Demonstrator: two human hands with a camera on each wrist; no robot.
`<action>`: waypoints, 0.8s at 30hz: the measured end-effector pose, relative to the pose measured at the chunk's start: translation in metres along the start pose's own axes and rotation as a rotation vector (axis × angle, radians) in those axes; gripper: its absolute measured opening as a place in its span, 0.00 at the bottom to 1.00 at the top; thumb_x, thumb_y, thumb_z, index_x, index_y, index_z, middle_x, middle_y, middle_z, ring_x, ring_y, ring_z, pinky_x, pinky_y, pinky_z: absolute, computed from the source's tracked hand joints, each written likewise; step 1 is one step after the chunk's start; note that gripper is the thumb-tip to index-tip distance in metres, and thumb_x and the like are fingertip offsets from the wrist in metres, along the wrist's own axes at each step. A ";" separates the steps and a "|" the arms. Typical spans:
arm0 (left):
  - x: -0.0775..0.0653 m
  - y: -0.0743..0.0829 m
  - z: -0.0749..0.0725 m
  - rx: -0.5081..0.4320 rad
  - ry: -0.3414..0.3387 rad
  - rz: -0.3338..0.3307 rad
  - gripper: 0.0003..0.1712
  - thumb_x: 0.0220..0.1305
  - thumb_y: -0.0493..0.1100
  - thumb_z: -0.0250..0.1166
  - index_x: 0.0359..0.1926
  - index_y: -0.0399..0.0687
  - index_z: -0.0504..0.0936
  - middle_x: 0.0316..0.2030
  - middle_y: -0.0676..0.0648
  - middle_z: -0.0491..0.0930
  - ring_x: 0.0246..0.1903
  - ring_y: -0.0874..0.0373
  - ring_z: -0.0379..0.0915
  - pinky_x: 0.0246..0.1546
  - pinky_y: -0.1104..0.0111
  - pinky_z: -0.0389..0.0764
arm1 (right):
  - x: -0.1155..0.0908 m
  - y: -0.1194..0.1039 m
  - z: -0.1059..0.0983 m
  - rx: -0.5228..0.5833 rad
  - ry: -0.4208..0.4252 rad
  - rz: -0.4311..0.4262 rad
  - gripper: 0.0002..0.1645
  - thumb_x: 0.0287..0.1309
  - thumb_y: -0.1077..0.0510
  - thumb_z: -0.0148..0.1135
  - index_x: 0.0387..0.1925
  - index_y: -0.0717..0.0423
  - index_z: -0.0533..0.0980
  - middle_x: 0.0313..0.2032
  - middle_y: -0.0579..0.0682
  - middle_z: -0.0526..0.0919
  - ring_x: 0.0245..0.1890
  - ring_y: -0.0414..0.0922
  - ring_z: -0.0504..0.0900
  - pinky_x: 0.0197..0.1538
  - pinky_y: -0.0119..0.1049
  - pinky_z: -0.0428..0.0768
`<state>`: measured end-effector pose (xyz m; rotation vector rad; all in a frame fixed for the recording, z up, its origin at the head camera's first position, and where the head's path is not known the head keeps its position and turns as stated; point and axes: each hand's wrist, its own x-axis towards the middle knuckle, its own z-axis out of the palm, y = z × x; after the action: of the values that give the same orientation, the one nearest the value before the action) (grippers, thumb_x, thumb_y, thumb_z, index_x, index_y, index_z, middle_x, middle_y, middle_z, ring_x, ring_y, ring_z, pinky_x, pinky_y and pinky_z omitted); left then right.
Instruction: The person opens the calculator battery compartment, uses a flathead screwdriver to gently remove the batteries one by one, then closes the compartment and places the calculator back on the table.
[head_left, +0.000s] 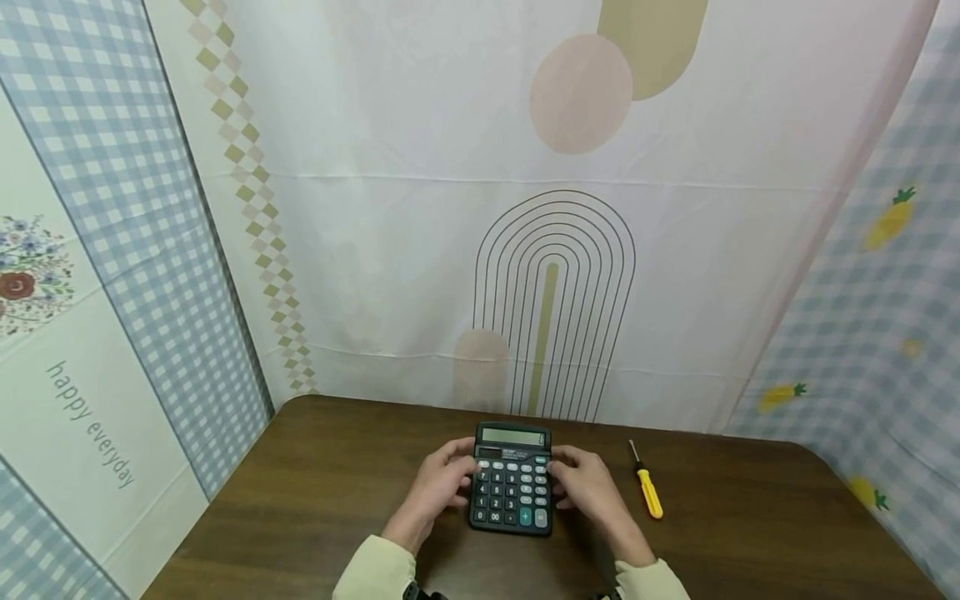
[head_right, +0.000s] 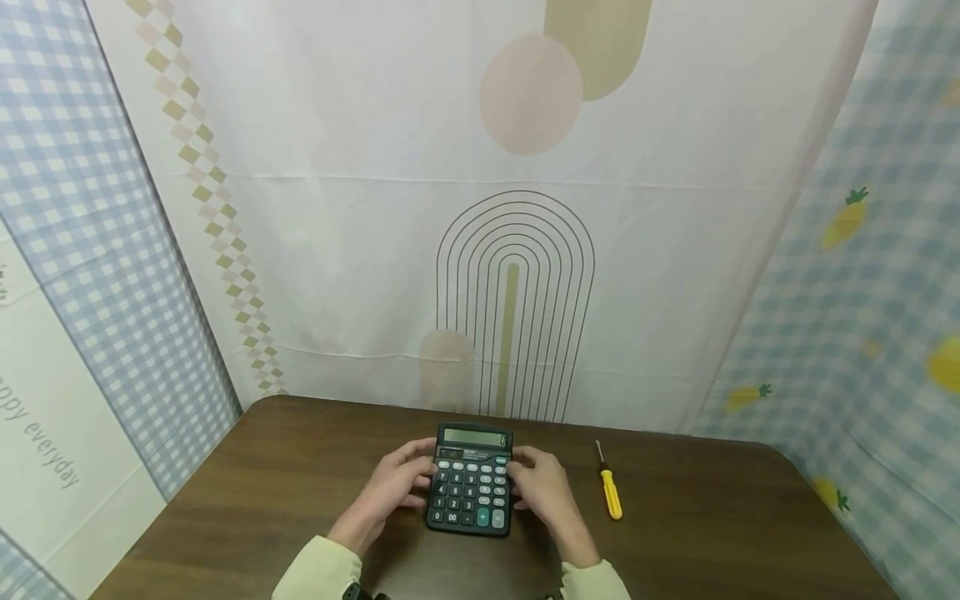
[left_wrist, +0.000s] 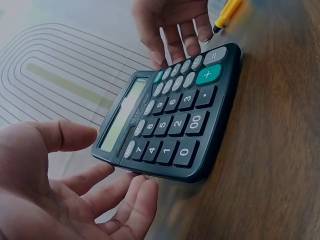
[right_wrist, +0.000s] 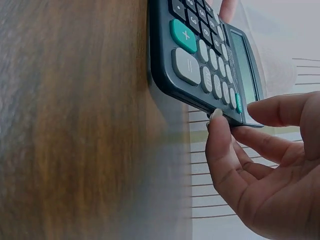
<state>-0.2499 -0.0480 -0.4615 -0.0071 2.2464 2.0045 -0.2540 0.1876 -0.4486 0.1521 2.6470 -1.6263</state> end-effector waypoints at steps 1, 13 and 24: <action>0.000 0.000 0.000 0.005 0.000 0.002 0.33 0.70 0.44 0.63 0.73 0.40 0.74 0.55 0.41 0.83 0.45 0.50 0.79 0.40 0.55 0.86 | 0.000 0.000 0.000 0.007 0.001 0.000 0.24 0.73 0.63 0.59 0.65 0.71 0.76 0.42 0.58 0.83 0.31 0.49 0.83 0.31 0.44 0.87; -0.002 0.003 0.000 -0.048 -0.031 0.013 0.36 0.70 0.42 0.62 0.77 0.43 0.70 0.53 0.40 0.83 0.40 0.51 0.83 0.34 0.60 0.87 | -0.002 -0.002 -0.001 0.146 -0.011 0.007 0.25 0.76 0.64 0.56 0.69 0.72 0.72 0.44 0.62 0.85 0.26 0.49 0.87 0.32 0.47 0.89; -0.002 0.003 -0.001 -0.109 -0.065 0.013 0.37 0.69 0.42 0.61 0.79 0.46 0.67 0.48 0.40 0.84 0.37 0.50 0.88 0.32 0.61 0.88 | -0.001 -0.001 0.000 0.176 -0.013 0.012 0.26 0.77 0.63 0.56 0.71 0.70 0.70 0.49 0.64 0.84 0.27 0.50 0.89 0.32 0.46 0.89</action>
<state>-0.2485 -0.0483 -0.4585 0.0617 2.1013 2.1002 -0.2531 0.1869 -0.4474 0.1602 2.4855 -1.8487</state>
